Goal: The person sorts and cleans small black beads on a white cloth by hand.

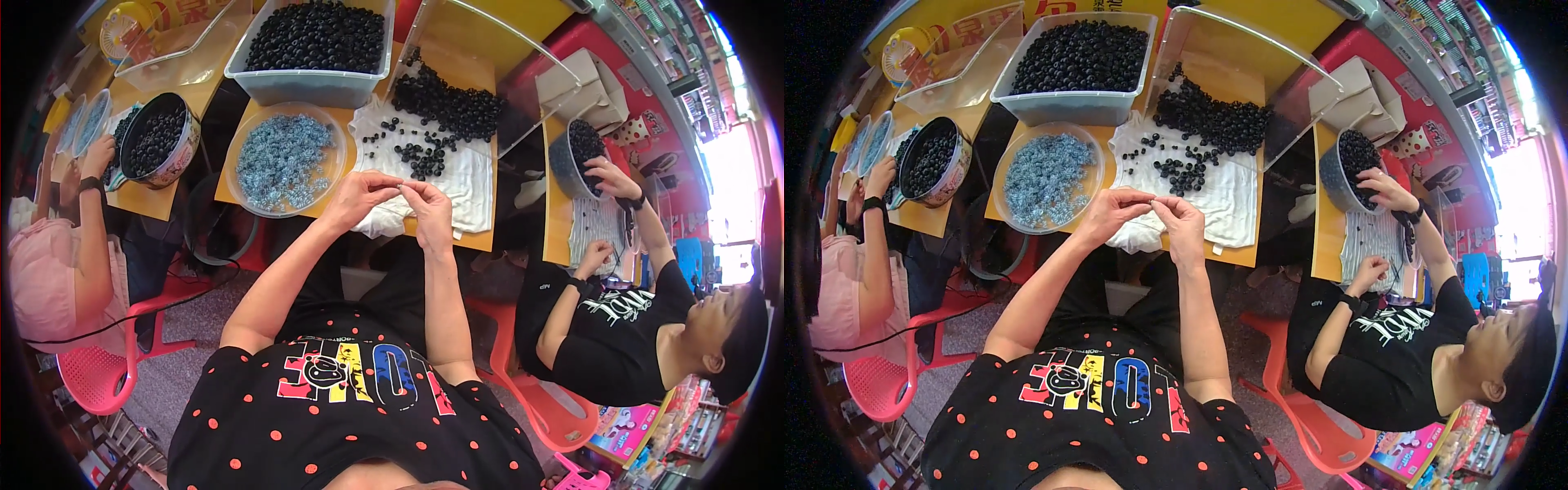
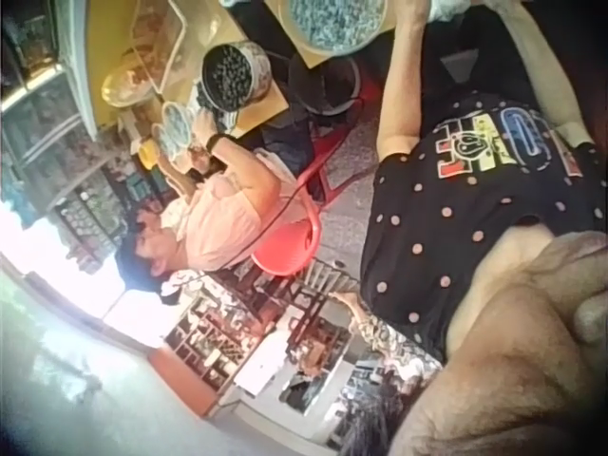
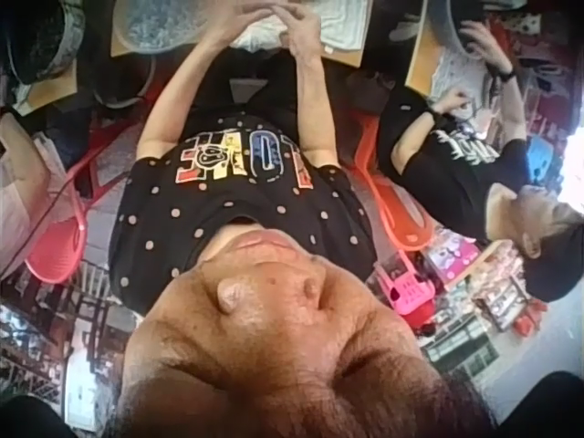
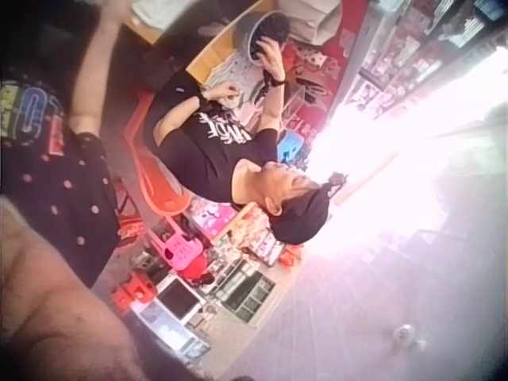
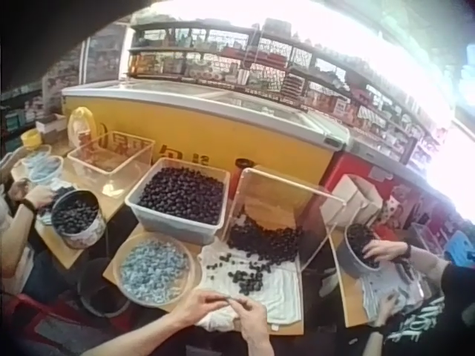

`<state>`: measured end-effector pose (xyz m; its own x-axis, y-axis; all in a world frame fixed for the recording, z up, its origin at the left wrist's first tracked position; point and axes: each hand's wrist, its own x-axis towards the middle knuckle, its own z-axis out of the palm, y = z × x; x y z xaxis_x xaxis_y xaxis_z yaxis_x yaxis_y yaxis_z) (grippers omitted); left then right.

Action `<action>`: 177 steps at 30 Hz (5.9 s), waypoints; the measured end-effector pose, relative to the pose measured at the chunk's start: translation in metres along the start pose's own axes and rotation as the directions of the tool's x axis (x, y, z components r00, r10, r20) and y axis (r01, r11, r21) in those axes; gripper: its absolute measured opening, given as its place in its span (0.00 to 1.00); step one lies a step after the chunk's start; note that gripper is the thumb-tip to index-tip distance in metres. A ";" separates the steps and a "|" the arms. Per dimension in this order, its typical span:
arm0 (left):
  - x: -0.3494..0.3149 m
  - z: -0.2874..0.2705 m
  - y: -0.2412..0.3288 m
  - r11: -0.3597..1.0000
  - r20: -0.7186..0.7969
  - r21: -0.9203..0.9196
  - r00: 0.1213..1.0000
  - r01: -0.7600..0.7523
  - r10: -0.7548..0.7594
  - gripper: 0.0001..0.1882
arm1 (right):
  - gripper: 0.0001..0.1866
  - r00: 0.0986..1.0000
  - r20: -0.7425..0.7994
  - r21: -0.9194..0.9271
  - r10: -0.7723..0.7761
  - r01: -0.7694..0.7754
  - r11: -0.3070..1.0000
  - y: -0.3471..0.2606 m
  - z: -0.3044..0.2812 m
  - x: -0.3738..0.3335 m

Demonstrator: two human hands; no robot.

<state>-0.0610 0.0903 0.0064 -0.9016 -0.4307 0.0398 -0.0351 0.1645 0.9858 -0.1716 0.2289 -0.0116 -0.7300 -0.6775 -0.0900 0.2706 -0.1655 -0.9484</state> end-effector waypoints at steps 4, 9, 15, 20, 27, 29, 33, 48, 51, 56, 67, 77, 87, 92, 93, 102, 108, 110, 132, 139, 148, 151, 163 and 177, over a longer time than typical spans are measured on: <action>0.002 0.000 0.002 0.996 0.004 -0.086 1.000 0.030 -0.030 0.13 | 0.07 0.999 0.028 0.028 0.036 -0.036 0.999 -0.001 -0.005 0.002; 0.006 0.002 0.000 0.964 -0.032 -0.249 0.994 0.097 -0.109 0.11 | 0.07 0.997 -0.001 0.000 -0.072 0.072 0.997 -0.002 0.004 0.001; 0.012 0.007 -0.007 0.797 0.016 -0.556 0.962 0.236 -0.273 0.11 | 0.06 0.946 -0.028 -0.393 -0.323 0.286 0.874 -0.008 0.013 -0.001; 0.017 0.006 -0.008 0.768 0.080 -0.565 0.946 0.302 -0.313 0.11 | 0.07 0.889 -0.030 -0.569 -0.457 0.361 0.739 -0.011 0.018 -0.007; 0.021 0.008 -0.004 0.829 0.060 -0.510 0.971 0.231 -0.233 0.10 | 0.10 0.975 -0.096 -0.346 -0.199 0.155 0.925 -0.011 0.009 -0.003; 0.021 0.008 -0.004 0.845 0.054 -0.485 0.973 0.223 -0.226 0.10 | 0.11 0.989 -0.051 -0.455 -0.140 0.102 0.885 -0.013 0.002 -0.005; 0.021 0.006 -0.005 0.861 0.056 -0.455 0.972 0.227 -0.227 0.11 | 0.11 0.999 -0.010 -0.344 -0.053 0.047 0.938 -0.012 -0.001 -0.003; 0.016 0.000 -0.001 0.829 0.139 -0.496 0.966 0.260 -0.220 0.12 | 0.09 0.997 0.018 0.014 -0.069 0.069 0.998 -0.008 0.000 -0.005; 0.016 -0.001 0.000 0.878 0.155 -0.410 0.967 0.247 -0.200 0.12 | 0.10 1.000 -0.011 -0.068 -0.020 0.019 0.998 -0.012 -0.003 -0.006; 0.015 -0.001 -0.002 0.896 0.142 -0.384 0.974 0.220 -0.179 0.11 | 0.10 1.000 -0.012 -0.090 0.013 -0.014 0.996 -0.013 -0.004 -0.009; 0.010 0.011 -0.001 0.782 0.068 -0.561 0.956 0.272 -0.285 0.09 | 0.08 0.982 -0.107 -0.180 -0.159 0.138 0.974 -0.013 0.012 -0.018; 0.006 0.016 0.003 0.762 0.033 -0.601 0.961 0.239 -0.275 0.09 | 0.11 0.986 -0.103 -0.205 -0.134 0.111 0.973 -0.008 0.012 -0.020; 0.000 0.024 -0.001 0.707 0.012 -0.668 0.953 0.233 -0.304 0.08 | 0.09 0.981 -0.136 -0.052 -0.138 0.132 0.990 -0.013 0.016 -0.026; -0.004 0.027 0.002 0.682 -0.006 -0.691 0.942 0.238 -0.335 0.09 | 0.07 0.758 0.031 -0.731 -0.651 0.462 0.503 -0.017 0.019 -0.030; -0.005 0.028 0.004 0.682 -0.013 -0.691 0.938 0.241 -0.346 0.09 | 0.08 0.674 0.121 -0.795 -0.729 0.506 0.335 -0.016 0.019 -0.028; -0.013 0.025 0.004 0.724 -0.050 -0.632 0.917 0.277 -0.395 0.07 | 0.10 0.707 0.118 -0.817 -0.697 0.468 0.336 -0.010 0.019 -0.030; -0.014 0.021 -0.003 0.661 0.063 -0.657 0.900 0.363 -0.432 0.06 | 0.12 0.716 0.214 -0.808 -0.665 0.512 0.290 -0.012 0.012 -0.029; -0.015 0.021 -0.003 0.643 0.074 -0.673 0.898 0.367 -0.435 0.06 | 0.11 0.703 0.224 -0.818 -0.675 0.512 0.262 -0.010 0.012 -0.029; -0.015 0.030 -0.012 0.528 0.153 -0.755 0.887 0.389 -0.435 0.09 | 0.17 0.965 0.034 -0.632 -0.260 0.222 0.743 -0.005 0.013 -0.035; -0.013 0.018 -0.011 0.642 0.194 -0.653 0.908 0.401 -0.370 0.09 | 0.18 0.983 0.073 -0.598 -0.171 0.180 0.781 -0.003 0.008 -0.036; -0.015 0.016 -0.015 0.554 0.313 -0.734 0.920 0.393 -0.238 0.11 | 0.17 0.990 0.075 0.105 0.116 -0.124 0.987 0.012 0.003 -0.036; -0.014 0.018 -0.015 0.607 0.256 -0.692 0.919 0.390 -0.299 0.11 | 0.17 0.994 0.055 0.047 0.092 -0.095 0.994 0.013 0.005 -0.036; -0.015 0.018 -0.005 0.910 0.004 -0.396 0.991 0.122 -0.132 0.11 | 0.10 0.969 -0.073 -0.530 -0.236 0.163 0.832 -0.017 0.016 -0.037; -0.021 0.022 0.009 1.000 -0.106 -0.011 0.994 0.022 -0.023 0.10 | 0.09 0.951 -0.063 -0.636 -0.304 0.196 0.747 -0.020 0.016 -0.038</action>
<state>-0.0521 0.1201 0.0112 -0.8499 -0.5258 0.0346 -0.0498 0.1455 0.9881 -0.1394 0.2460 0.0152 -0.8160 -0.5482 0.1835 -0.3402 0.1988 -0.9191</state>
